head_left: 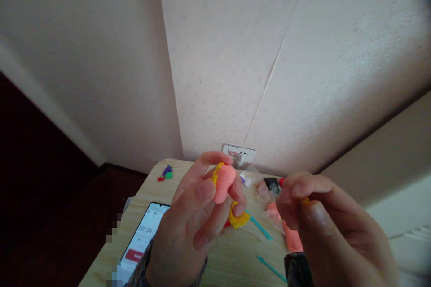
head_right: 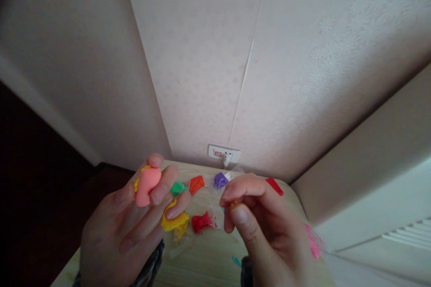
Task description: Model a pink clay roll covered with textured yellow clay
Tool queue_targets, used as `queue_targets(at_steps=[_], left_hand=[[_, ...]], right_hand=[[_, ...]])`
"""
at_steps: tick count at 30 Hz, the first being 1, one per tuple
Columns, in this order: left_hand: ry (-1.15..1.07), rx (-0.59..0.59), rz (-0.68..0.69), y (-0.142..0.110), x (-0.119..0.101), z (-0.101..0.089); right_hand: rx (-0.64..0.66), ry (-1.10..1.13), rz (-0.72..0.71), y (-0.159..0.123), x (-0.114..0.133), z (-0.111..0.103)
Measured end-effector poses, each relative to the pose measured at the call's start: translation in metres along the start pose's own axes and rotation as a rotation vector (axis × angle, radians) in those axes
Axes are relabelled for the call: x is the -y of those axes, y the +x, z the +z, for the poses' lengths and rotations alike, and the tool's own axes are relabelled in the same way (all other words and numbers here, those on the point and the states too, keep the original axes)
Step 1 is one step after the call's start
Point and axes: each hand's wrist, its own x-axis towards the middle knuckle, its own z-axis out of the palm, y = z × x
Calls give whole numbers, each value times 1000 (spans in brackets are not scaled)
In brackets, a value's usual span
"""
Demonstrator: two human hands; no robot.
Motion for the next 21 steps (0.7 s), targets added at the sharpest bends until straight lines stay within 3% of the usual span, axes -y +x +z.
queue_targets(at_steps=[9, 21], left_hand=[[36, 2, 18, -1, -1, 1], [65, 24, 35, 2, 2, 1]], right_hand=[[51, 445, 244, 9, 3, 9], [-49, 661, 430, 21, -17, 10]])
